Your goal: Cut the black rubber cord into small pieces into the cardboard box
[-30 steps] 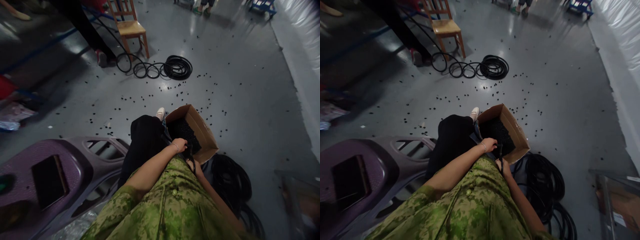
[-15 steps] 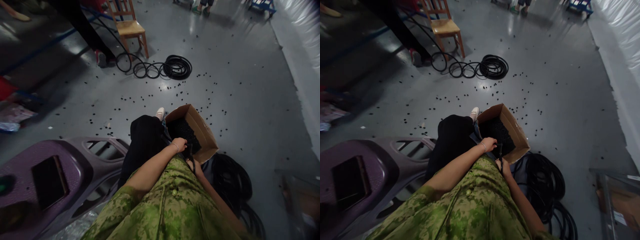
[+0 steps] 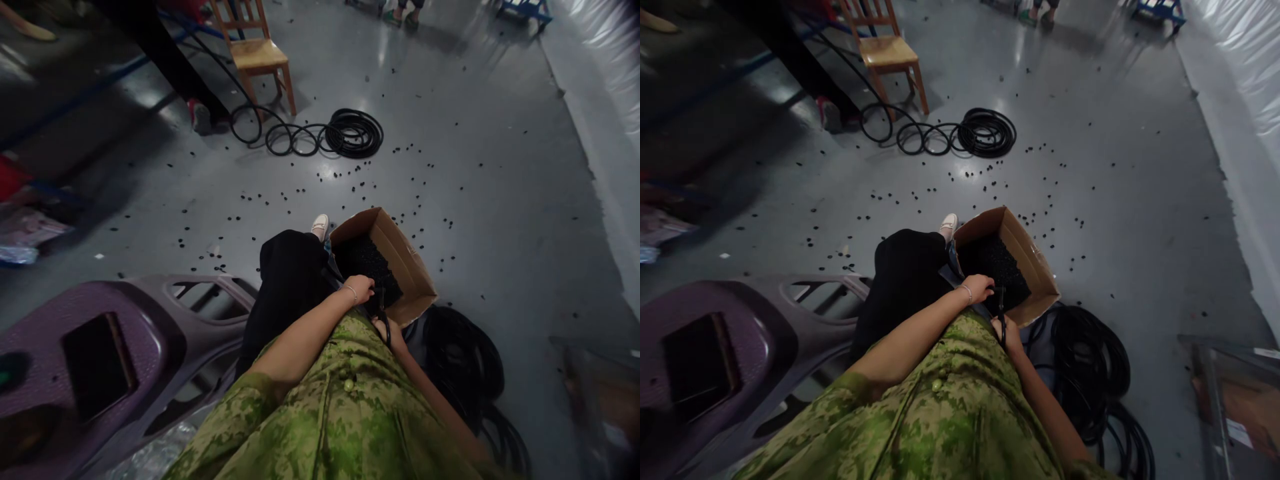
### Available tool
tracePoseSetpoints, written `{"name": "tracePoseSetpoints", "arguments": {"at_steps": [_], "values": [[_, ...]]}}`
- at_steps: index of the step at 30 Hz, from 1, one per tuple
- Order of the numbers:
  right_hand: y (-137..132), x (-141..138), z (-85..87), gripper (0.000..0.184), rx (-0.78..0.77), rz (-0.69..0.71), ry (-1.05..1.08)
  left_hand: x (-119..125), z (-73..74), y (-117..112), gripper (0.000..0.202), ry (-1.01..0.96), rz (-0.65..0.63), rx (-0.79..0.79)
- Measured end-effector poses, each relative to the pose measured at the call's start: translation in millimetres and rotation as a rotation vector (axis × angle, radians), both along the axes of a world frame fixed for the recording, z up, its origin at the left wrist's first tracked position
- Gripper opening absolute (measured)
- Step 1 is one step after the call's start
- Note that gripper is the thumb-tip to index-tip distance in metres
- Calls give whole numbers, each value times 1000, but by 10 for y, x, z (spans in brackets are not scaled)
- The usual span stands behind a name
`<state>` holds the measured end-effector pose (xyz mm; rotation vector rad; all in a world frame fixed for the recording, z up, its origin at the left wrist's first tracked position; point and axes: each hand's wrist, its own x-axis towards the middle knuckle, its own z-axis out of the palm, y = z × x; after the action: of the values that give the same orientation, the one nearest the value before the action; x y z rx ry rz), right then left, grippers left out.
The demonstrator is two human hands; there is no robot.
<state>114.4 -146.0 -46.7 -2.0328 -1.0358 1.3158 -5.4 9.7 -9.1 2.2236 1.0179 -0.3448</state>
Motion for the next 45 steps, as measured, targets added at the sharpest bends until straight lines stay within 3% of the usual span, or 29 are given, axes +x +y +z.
{"name": "tracePoseSetpoints", "arguments": {"at_steps": [28, 45], "values": [[4, -2, -2, 36, -6, -7, 20, -8, 18, 8, 25, 12, 13, 1], [2, -3, 1, 36, 9, -3, 32, -4, -56, 7, 27, 6, 7, 15]]}}
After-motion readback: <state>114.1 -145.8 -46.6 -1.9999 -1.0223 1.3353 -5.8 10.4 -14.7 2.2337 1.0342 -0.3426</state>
